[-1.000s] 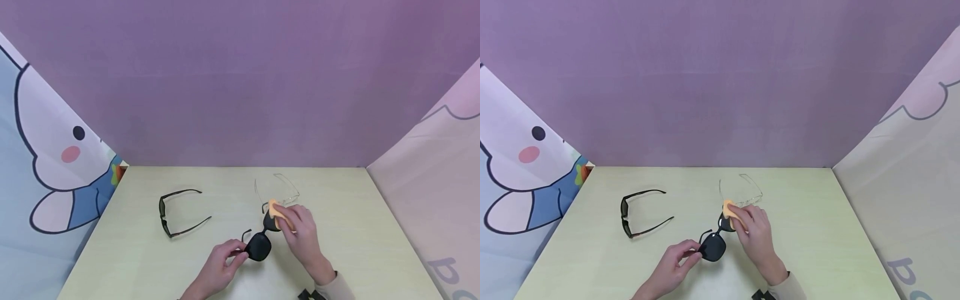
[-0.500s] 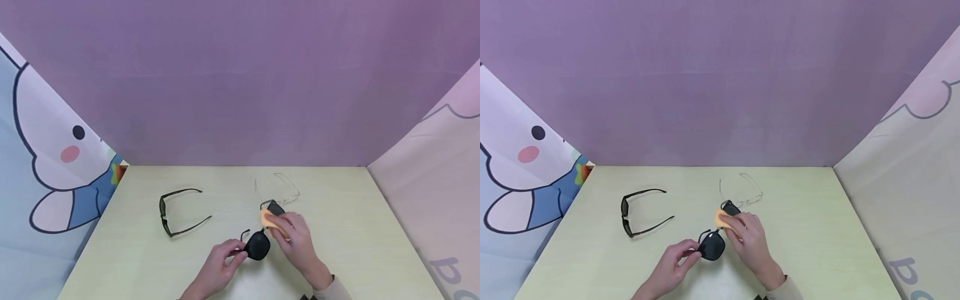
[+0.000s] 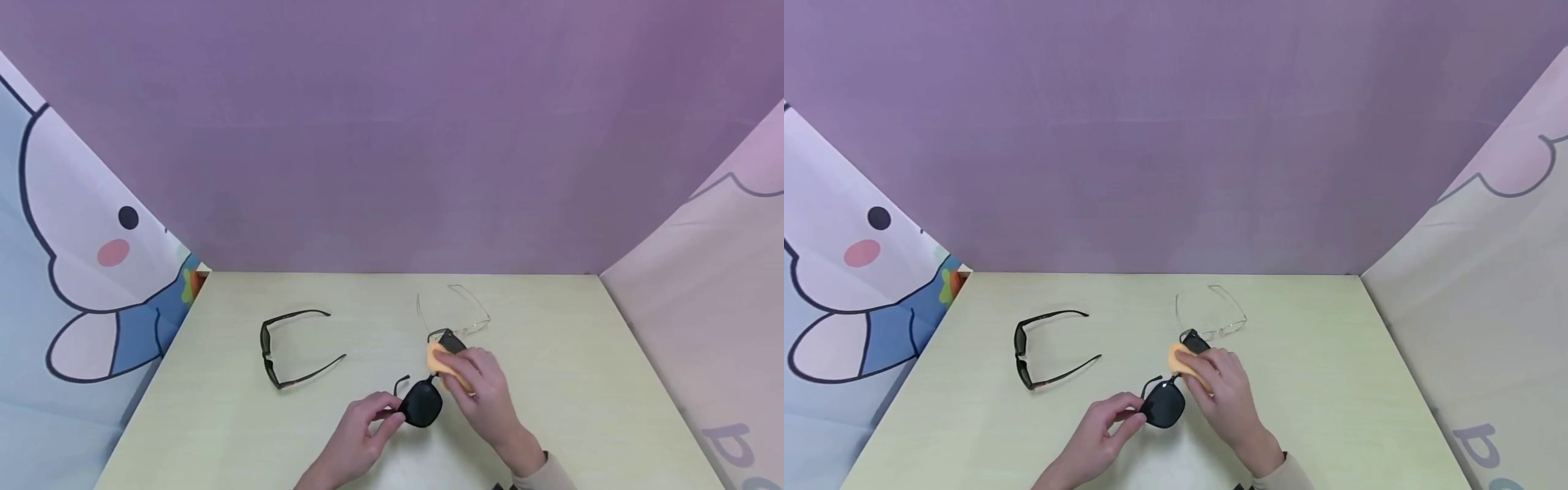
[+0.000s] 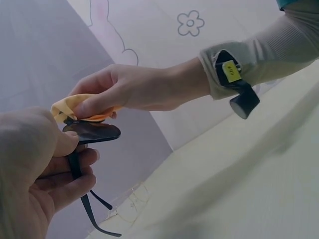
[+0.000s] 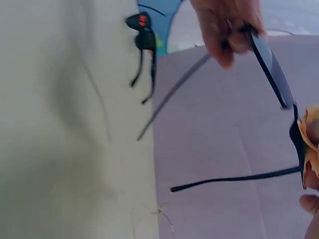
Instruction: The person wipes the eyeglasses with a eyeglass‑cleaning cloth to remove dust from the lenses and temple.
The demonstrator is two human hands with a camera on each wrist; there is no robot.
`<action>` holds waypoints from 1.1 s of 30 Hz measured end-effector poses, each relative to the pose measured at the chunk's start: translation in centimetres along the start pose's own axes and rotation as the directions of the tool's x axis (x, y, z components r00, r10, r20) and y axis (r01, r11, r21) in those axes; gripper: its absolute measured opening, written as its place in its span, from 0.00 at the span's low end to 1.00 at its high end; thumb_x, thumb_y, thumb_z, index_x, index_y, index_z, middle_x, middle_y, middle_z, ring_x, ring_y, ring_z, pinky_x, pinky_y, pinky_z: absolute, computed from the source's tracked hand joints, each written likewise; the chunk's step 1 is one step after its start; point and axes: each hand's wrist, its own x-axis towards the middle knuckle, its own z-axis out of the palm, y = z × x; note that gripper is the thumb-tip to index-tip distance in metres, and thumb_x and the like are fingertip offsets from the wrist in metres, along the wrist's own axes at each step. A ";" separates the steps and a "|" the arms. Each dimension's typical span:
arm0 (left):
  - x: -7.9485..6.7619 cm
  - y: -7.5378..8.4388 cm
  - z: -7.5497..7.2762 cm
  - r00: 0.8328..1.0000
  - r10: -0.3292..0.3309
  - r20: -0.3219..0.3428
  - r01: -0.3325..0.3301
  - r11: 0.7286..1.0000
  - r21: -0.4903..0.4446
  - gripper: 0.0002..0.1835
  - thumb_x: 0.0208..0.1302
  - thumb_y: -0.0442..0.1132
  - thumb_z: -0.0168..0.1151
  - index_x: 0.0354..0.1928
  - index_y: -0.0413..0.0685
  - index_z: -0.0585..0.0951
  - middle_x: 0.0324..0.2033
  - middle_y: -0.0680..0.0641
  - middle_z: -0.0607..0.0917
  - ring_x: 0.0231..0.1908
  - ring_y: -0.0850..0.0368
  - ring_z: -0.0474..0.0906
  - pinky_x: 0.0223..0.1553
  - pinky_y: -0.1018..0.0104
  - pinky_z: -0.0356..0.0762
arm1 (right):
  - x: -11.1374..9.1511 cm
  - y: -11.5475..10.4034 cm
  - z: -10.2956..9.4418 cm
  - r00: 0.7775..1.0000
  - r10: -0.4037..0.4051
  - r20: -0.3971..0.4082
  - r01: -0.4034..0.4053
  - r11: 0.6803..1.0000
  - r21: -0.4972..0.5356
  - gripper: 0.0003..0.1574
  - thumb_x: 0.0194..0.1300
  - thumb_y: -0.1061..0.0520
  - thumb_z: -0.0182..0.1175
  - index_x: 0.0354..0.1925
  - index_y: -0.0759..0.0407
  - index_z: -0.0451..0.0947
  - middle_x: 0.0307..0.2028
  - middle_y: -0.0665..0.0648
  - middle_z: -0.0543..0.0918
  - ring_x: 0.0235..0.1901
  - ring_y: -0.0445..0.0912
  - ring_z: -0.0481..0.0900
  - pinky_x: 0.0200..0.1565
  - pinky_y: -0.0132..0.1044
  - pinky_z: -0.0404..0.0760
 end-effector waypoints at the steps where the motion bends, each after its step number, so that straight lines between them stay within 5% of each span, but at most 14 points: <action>1: 0.0 0.0 0.0 1.000 -0.010 0.000 0.010 1.000 -0.002 0.04 0.76 0.38 0.61 0.43 0.48 0.83 0.37 0.51 0.86 0.42 0.65 0.82 0.48 0.65 0.88 | -0.1 0.0 0.1 1.000 -0.020 0.010 0.020 1.000 0.008 0.19 0.78 0.49 0.58 0.47 0.61 0.87 0.34 0.52 0.81 0.31 0.45 0.74 0.36 0.33 0.70; 9: 0.0 -0.1 0.1 1.000 0.028 -0.001 -0.028 1.000 0.002 0.03 0.74 0.34 0.61 0.44 0.47 0.83 0.37 0.48 0.86 0.42 0.66 0.82 0.48 0.65 0.88 | 0.8 0.8 -0.8 0.998 0.035 -0.050 -0.037 0.999 -0.035 0.20 0.78 0.48 0.59 0.46 0.63 0.87 0.34 0.54 0.82 0.31 0.46 0.75 0.35 0.34 0.69; 14: -0.1 0.0 0.1 1.000 -0.012 0.022 0.012 1.000 -0.018 0.04 0.76 0.38 0.60 0.44 0.47 0.83 0.38 0.49 0.86 0.42 0.65 0.82 0.49 0.65 0.87 | 0.6 0.8 -1.0 0.996 0.066 -0.055 -0.068 0.997 -0.036 0.21 0.78 0.48 0.59 0.47 0.64 0.87 0.33 0.54 0.81 0.30 0.45 0.72 0.34 0.32 0.67; 23: -0.1 -0.1 0.1 1.000 -0.016 0.003 0.016 1.000 0.006 0.03 0.76 0.37 0.61 0.43 0.48 0.83 0.37 0.51 0.86 0.42 0.65 0.82 0.48 0.65 0.88 | -0.5 0.1 -0.4 1.000 -0.030 -0.001 0.030 0.999 0.016 0.19 0.78 0.49 0.59 0.46 0.62 0.87 0.34 0.53 0.81 0.32 0.46 0.74 0.36 0.33 0.70; 33: 0.0 0.1 0.2 0.999 0.039 -0.006 -0.039 0.999 -0.004 0.04 0.75 0.35 0.61 0.45 0.46 0.83 0.38 0.49 0.87 0.41 0.64 0.82 0.48 0.65 0.88 | 0.1 0.9 -1.4 0.991 0.116 -0.063 -0.118 0.993 -0.026 0.23 0.78 0.46 0.58 0.48 0.65 0.87 0.34 0.55 0.82 0.34 0.46 0.74 0.35 0.31 0.71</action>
